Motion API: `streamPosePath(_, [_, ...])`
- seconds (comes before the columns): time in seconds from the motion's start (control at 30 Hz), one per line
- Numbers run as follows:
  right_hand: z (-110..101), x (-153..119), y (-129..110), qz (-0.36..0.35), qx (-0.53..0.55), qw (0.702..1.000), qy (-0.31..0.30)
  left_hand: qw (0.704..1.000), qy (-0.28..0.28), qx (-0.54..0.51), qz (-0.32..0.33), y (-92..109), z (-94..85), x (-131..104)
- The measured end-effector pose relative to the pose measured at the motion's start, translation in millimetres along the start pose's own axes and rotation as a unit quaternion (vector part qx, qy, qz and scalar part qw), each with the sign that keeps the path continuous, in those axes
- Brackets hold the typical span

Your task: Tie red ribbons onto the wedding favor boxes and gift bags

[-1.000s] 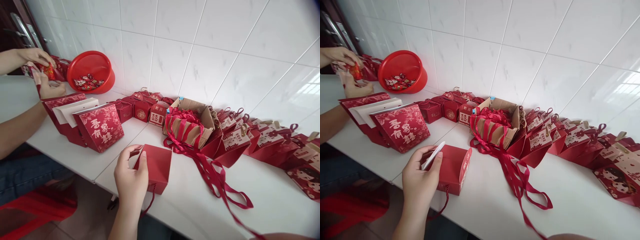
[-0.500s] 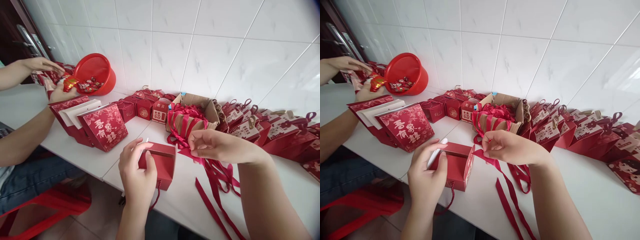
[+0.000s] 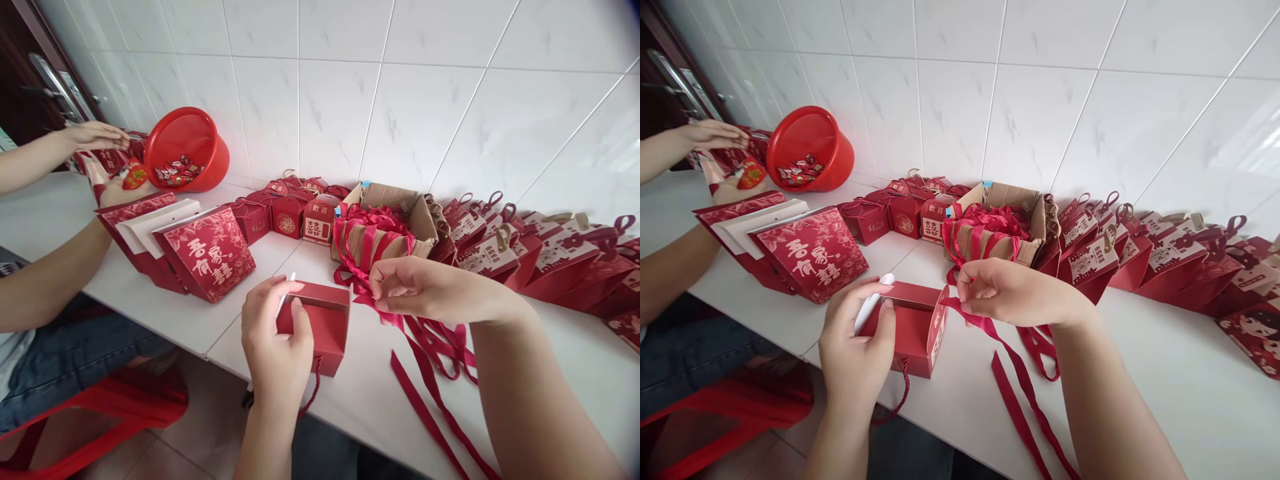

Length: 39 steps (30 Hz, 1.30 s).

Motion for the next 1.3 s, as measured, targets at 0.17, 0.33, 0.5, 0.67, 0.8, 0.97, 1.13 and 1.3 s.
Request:
streamPosePath(0.17, [1,3,1,0.012,-0.020,1.000,-0.002,1.000,0.008,0.003,0.001,2,-0.5,-1])
streamPosePath(0.33, [-1,3,3,0.023,-0.042,0.999,-0.003,0.999,0.021,0.034,0.017,11,-5.0,0])
streamPosePath(0.5, [0,3,3,0.017,-0.039,0.999,0.002,0.997,-0.006,0.078,0.028,17,-5.5,0])
streamPosePath(0.67, [-1,1,2,0.020,-0.054,0.998,0.014,0.988,-0.037,0.149,-0.003,16,-2.8,-1])
streamPosePath(0.8, [-3,-1,2,0.033,-0.079,0.996,0.022,0.982,-0.059,0.174,-0.036,13,-0.5,-2])
streamPosePath(0.97, [-4,-2,1,0.020,-0.065,0.997,0.022,0.982,-0.058,0.172,-0.045,9,2.1,-2])
streamPosePath(1.13, [-5,-3,-1,0.028,-0.060,0.997,0.036,0.986,-0.053,0.156,-0.029,5,3.6,-1])
streamPosePath(1.3, [-5,-2,-1,0.028,-0.058,0.997,0.043,0.986,-0.054,0.157,-0.018,5,3.6,-1])
Point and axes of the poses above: each hand's wrist, its own x-axis towards the middle knuckle, its own z-axis out of the palm, y = z × x, the point moved 2 cm from there along x, towards the middle knuckle, and after that the axes turned 10 degrees about -y, right-handed, at the moved point
